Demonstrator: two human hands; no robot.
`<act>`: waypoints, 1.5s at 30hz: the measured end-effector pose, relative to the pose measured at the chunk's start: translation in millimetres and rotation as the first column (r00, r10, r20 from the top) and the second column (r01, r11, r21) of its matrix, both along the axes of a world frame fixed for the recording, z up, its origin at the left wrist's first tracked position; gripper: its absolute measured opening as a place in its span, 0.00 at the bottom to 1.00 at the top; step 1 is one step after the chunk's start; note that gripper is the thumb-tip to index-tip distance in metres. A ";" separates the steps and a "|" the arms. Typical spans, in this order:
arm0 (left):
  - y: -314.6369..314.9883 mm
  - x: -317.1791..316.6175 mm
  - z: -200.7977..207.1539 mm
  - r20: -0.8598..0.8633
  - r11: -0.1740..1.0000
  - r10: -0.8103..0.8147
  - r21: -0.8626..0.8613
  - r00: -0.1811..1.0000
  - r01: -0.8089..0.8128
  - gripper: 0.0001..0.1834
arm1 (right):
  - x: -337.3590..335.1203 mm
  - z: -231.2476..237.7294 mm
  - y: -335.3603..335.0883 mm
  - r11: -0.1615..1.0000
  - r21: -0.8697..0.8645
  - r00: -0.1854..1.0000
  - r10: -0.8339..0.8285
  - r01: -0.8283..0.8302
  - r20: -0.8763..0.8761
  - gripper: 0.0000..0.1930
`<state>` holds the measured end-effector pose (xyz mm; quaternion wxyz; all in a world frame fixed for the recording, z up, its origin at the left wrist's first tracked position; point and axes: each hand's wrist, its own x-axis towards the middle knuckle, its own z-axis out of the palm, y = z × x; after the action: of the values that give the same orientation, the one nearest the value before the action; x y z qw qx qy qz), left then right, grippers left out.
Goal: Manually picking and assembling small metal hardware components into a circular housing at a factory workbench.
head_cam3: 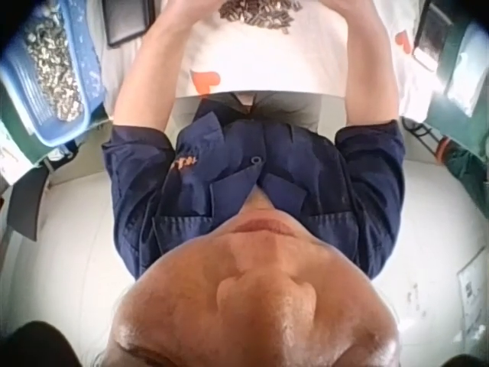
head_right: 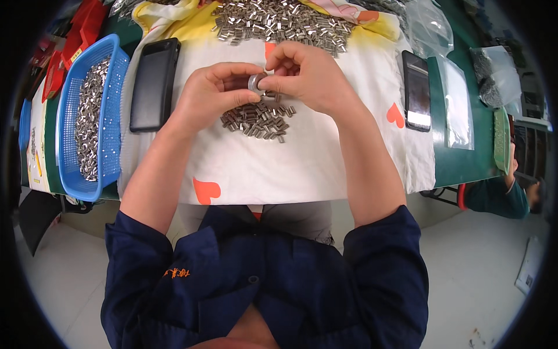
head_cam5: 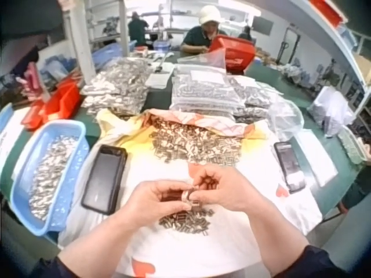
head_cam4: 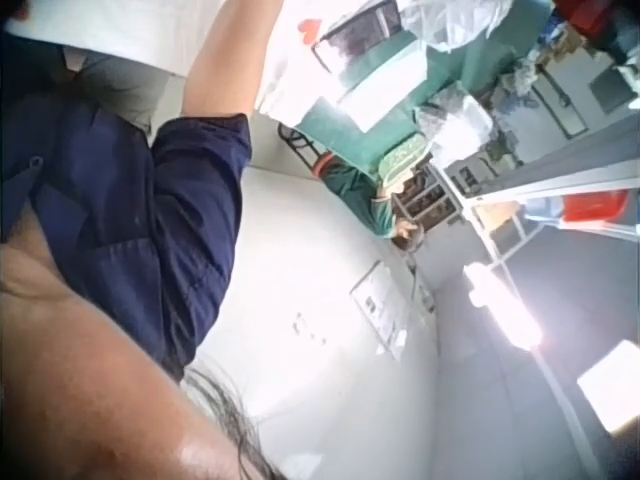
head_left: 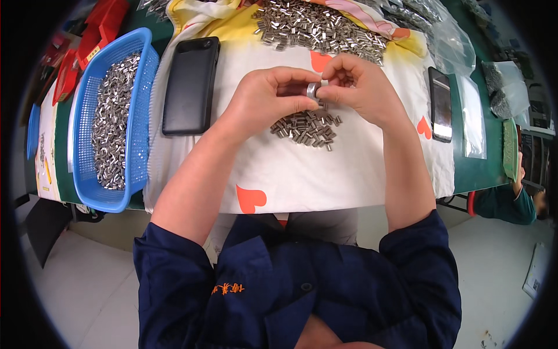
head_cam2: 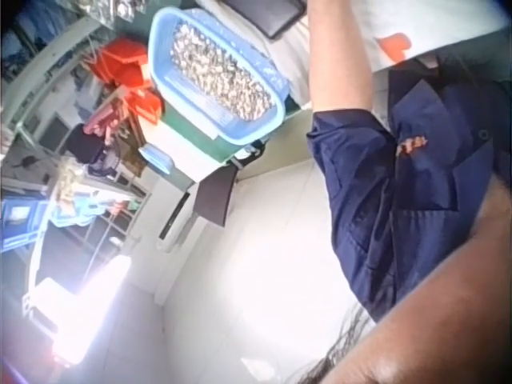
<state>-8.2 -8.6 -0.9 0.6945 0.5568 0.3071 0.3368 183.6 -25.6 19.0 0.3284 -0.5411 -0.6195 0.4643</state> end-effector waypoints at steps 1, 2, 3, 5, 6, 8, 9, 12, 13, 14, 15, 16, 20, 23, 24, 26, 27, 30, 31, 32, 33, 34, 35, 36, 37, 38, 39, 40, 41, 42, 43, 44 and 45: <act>-1.1 -0.9 0.1 -0.070 1.000 -0.010 0.027 0.998 0.011 0.18 | 1.1 -1.4 3.4 0.998 0.050 0.999 -0.045 0.046 -0.018 0.09; -2.0 -1.4 0.2 -0.140 0.998 -0.015 0.052 0.990 0.023 0.17 | 1.4 -1.3 7.1 0.991 0.100 0.995 -0.087 0.090 -0.040 0.10; -2.1 -1.7 1.3 -0.137 0.998 -0.012 0.054 0.990 0.019 0.17 | 4.9 3.4 12.7 0.955 0.278 0.964 -0.168 0.107 0.206 0.10; -2.9 -0.1 4.4 -0.214 0.988 -0.046 0.137 0.976 0.076 0.19 | 6.8 1.2 31.8 0.879 0.472 0.888 -0.274 0.076 0.368 0.09; -4.6 0.4 4.0 -0.212 0.987 -0.052 0.136 0.976 0.082 0.19 | 7.9 -0.6 43.0 0.774 0.633 0.780 -0.393 -0.004 0.486 0.09; -2.3 4.6 1.9 -0.192 0.983 -0.031 0.171 0.981 0.065 0.17 | 17.6 -24.5 71.9 0.667 0.723 0.744 -0.387 -0.183 0.545 0.11; -1.6 4.6 0.1 -0.193 0.983 -0.028 0.175 0.981 0.063 0.17 | 17.8 -34.4 80.0 0.533 0.765 0.708 -0.376 -0.362 0.597 0.12; -4.0 0.9 -1.4 -0.245 0.950 -0.004 0.303 0.969 0.080 0.17 | 11.6 -33.8 69.8 0.636 0.704 0.681 -0.363 -0.318 0.636 0.12; -5.0 1.6 0.1 -0.267 0.930 -0.039 0.343 0.963 0.133 0.17 | 14.6 -34.5 66.1 0.634 0.703 0.681 -0.360 -0.323 0.638 0.12; -5.6 1.6 1.2 -0.290 0.906 -0.074 0.381 0.954 0.186 0.17 | 18.6 -35.7 62.4 0.636 0.711 0.682 -0.379 -0.299 0.626 0.11; -6.0 1.5 -0.8 -0.295 0.881 -0.078 0.426 0.952 0.204 0.17 | 21.4 -36.7 60.4 0.638 0.720 0.682 -0.398 -0.275 0.614 0.10; -6.5 1.5 0.6 -0.289 0.880 -0.084 0.428 0.954 0.207 0.17 | 23.2 -36.5 58.2 0.639 0.718 0.676 -0.403 -0.275 0.617 0.10; -6.8 0.4 3.5 -0.301 0.904 -0.155 0.341 0.941 0.258 0.17 | 25.4 -28.5 51.8 0.644 0.744 0.665 -0.477 -0.181 0.575 0.07; -3.9 -2.2 -4.9 -0.219 0.957 -0.150 0.212 0.964 0.197 0.16 | 11.0 -11.4 40.6 0.694 0.719 0.734 -0.510 0.041 0.449 0.06; -3.2 -3.4 -7.4 -0.158 0.983 -0.117 0.123 0.981 0.137 0.16 | 3.1 -5.5 31.6 0.742 0.635 0.767 -0.530 0.214 0.361 0.06; -0.4 -1.4 -4.6 -0.133 0.993 -0.085 0.075 0.988 0.096 0.17 | -8.5 3.4 7.0 0.832 0.508 0.856 -0.416 0.222 0.307 0.06; 1.3 -1.4 -3.6 -0.075 0.998 -0.038 0.050 0.996 0.042 0.17 | -11.9 4.1 -0.4 0.906 0.371 0.926 -0.303 0.206 0.226 0.07; 4.4 2.2 -6.2 0.001 1.000 0.029 -0.011 1.000 -0.029 0.17 | -6.2 -3.8 -9.1 0.984 0.124 0.992 -0.128 0.127 -0.002 0.07; 5.8 2.0 -7.8 0.013 0.999 0.049 -0.008 0.999 -0.049 0.17 | -6.8 -1.8 -8.0 0.983 0.147 0.994 -0.109 0.106 0.012 0.06; 6.5 1.6 -9.1 0.025 0.998 0.069 -0.006 0.997 -0.069 0.16 | -7.7 -1.5 -8.6 0.984 0.141 0.994 -0.108 0.106 0.005 0.06; 6.2 0.9 -9.3 0.017 0.997 0.070 -0.010 0.997 -0.070 0.16 | -9.4 -1.4 -10.4 0.974 0.211 0.995 -0.093 0.085 0.026 0.06; 6.1 0.9 -8.0 0.026 0.996 0.081 -0.024 0.996 -0.081 0.17 | -10.3 -0.8 -11.4 0.958 0.281 0.996 -0.080 0.062 0.051 0.06; 6.0 0.9 -7.0 0.036 0.995 0.092 -0.038 0.995 -0.091 0.17 | -11.7 -0.2 -12.2 0.958 0.279 0.996 -0.078 0.062 0.047 0.06; 6.0 0.6 -6.8 0.032 0.995 0.093 -0.040 0.995 -0.092 0.17 | -13.7 0.4 -13.0 0.948 0.313 0.994 -0.088 0.062 0.069 0.06; 5.6 0.7 -6.5 0.008 0.996 0.091 -0.019 0.996 -0.091 0.17 | -14.9 1.3 -14.3 0.936 0.347 0.990 -0.100 0.062 0.094 0.05; 5.2 1.1 -6.3 -0.015 0.996 0.089 0.001 0.996 -0.089 0.18 | -15.6 1.9 -15.5 0.936 0.345 0.990 -0.101 0.063 0.094 0.05; 4.6 1.6 -6.3 -0.015 0.996 0.088 0.000 0.996 -0.088 0.18 | -16.2 2.4 -16.6 0.933 0.351 0.987 -0.124 0.080 0.105 0.05; 4.3 1.7 -6.2 -0.047 0.997 0.078 0.013 0.996 -0.078 0.17 | -17.1 2.7 -17.1 0.928 0.359 0.983 -0.146 0.096 0.114 0.04; 4.0 1.8 -6.0 -0.078 0.997 0.069 0.027 0.995 -0.067 0.17 | -17.8 3.0 -17.3 0.928 0.359 0.983 -0.146 0.096 0.114 0.04; 3.6 2.1 -5.6 -0.079 0.997 0.069 0.027 0.995 -0.067 0.17 | -18.6 3.3 -17.4 0.898 0.434 0.972 -0.158 0.068 0.174 0.04; 3.0 2.1 -5.5 -0.086 0.997 0.077 0.038 0.993 -0.074 0.17 | -19.4 3.4 -18.0 0.863 0.504 0.957 -0.174 0.035 0.231 0.03; 2.6 1.9 -5.3 -0.093 0.995 0.086 0.049 0.992 -0.082 0.17 | -20.4 4.7 -19.0 0.864 0.503 0.957 -0.174 0.035 0.231 0.03; 2.6 1.4 -5.3 -0.094 0.995 0.086 0.048 0.992 -0.082 0.17 | -21.4 6.7 -20.1 0.881 0.472 0.965 -0.162 0.046 0.207 0.03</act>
<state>-6.8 -6.0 -6.2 0.6516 0.5741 0.3558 0.3453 162.2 -45.7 25.7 0.3949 -0.5320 -0.7172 0.2158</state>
